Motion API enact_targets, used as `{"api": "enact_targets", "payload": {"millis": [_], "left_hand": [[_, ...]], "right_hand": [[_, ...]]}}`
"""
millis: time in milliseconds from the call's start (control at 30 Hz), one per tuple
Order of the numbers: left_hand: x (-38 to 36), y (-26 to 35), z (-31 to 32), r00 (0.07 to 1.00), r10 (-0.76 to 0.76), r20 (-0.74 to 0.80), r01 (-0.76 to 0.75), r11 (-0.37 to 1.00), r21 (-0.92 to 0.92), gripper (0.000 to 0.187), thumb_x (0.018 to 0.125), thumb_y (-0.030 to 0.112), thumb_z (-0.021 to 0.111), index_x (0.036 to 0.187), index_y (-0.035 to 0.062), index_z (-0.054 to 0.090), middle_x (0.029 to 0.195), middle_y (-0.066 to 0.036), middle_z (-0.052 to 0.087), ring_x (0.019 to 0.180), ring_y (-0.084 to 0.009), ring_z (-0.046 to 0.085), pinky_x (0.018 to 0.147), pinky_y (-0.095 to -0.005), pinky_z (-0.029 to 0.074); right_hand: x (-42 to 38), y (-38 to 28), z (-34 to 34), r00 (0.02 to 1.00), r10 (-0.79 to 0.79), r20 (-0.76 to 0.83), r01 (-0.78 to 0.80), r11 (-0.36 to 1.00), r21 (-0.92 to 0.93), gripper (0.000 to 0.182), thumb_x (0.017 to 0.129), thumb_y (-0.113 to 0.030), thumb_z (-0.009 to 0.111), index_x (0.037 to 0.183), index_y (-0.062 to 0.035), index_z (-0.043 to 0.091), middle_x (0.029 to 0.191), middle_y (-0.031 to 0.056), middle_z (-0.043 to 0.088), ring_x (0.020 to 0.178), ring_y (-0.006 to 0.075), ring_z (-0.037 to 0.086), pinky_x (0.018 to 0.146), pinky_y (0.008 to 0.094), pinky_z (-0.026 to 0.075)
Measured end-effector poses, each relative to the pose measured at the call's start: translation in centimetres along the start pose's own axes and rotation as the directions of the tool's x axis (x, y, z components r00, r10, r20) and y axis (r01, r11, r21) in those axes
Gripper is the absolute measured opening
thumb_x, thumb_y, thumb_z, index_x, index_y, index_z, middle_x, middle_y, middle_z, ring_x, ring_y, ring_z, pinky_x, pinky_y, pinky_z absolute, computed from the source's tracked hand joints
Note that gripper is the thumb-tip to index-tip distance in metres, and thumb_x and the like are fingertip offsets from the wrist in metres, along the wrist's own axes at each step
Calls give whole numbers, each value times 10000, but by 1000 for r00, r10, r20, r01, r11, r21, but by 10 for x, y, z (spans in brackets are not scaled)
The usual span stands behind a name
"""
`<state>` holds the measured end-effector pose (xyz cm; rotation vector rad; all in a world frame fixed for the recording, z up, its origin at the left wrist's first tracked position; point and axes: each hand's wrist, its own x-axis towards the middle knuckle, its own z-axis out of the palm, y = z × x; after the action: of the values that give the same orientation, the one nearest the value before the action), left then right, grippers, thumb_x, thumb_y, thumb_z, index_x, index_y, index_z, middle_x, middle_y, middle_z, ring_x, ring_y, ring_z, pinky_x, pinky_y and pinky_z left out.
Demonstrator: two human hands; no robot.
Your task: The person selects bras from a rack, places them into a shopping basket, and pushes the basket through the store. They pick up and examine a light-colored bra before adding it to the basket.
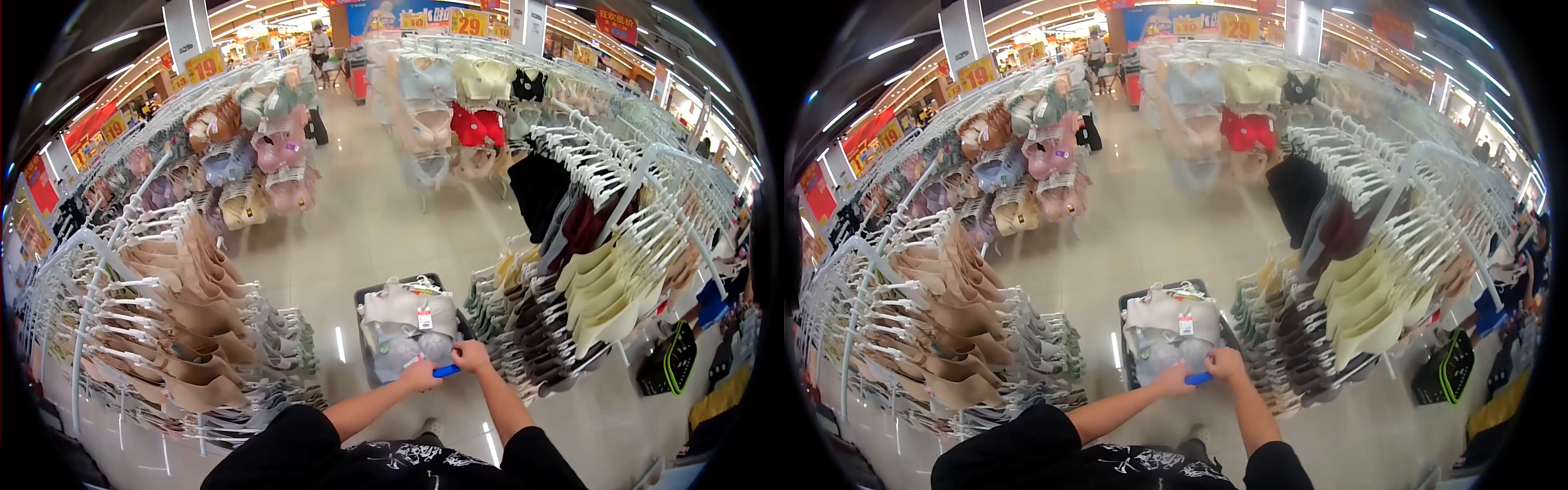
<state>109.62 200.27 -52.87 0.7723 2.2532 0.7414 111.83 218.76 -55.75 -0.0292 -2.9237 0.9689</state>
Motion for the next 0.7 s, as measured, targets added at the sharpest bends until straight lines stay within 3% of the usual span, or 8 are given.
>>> {"api": "enact_targets", "payload": {"millis": [67, 167, 300, 467, 700], "left_hand": [[16, 1, 1, 1000, 14, -24, -15, 1000, -25, 272, 663, 248, 565, 805, 22, 617, 631, -117, 613, 497, -198, 601, 503, -324, 495], [26, 18, -8, 986, -145, 77, 157, 970, -184, 261, 670, 244, 576, 796, 18, 611, 621, -110, 609, 465, -175, 586, 464, -302, 484], [34, 33, -23, 980, -177, -86, 174, 984, -39, 316, 650, 296, 600, 838, 42, 617, 682, -128, 618, 573, -234, 608, 556, -342, 491], [61, 6, -19, 970, -119, -213, 151, 978, 142, 379, 623, 361, 619, 890, 92, 629, 779, -152, 621, 751, -318, 596, 677, -398, 468], [75, 5, -39, 959, -135, -248, 166, 980, 111, 392, 617, 365, 622, 894, 89, 638, 783, -172, 616, 741, -326, 594, 677, -400, 469]], "right_hand": [[14, 10, -7, 999, -33, -29, 33, 999, 8, 204, 676, -272, 526, 680, -94, 624, 642, 104, 599, 621, 307, 580, 566, 398, 464], [31, 22, -12, 998, -57, -26, 57, 998, 1, 203, 685, -270, 527, 678, -92, 626, 644, 107, 600, 619, 312, 582, 567, 398, 466], [60, 33, -5, 994, -96, -58, 99, 994, 49, 215, 692, -283, 528, 665, -90, 618, 643, 121, 595, 625, 320, 584, 572, 405, 466], [81, 33, -13, 992, -109, -58, 113, 992, 63, 230, 696, -294, 533, 667, -83, 620, 661, 141, 603, 637, 327, 589, 591, 416, 469], [112, 33, -14, 988, -130, -86, 137, 988, 77, 202, 688, -279, 534, 649, -96, 612, 624, 125, 590, 604, 317, 579, 552, 406, 461]]}}
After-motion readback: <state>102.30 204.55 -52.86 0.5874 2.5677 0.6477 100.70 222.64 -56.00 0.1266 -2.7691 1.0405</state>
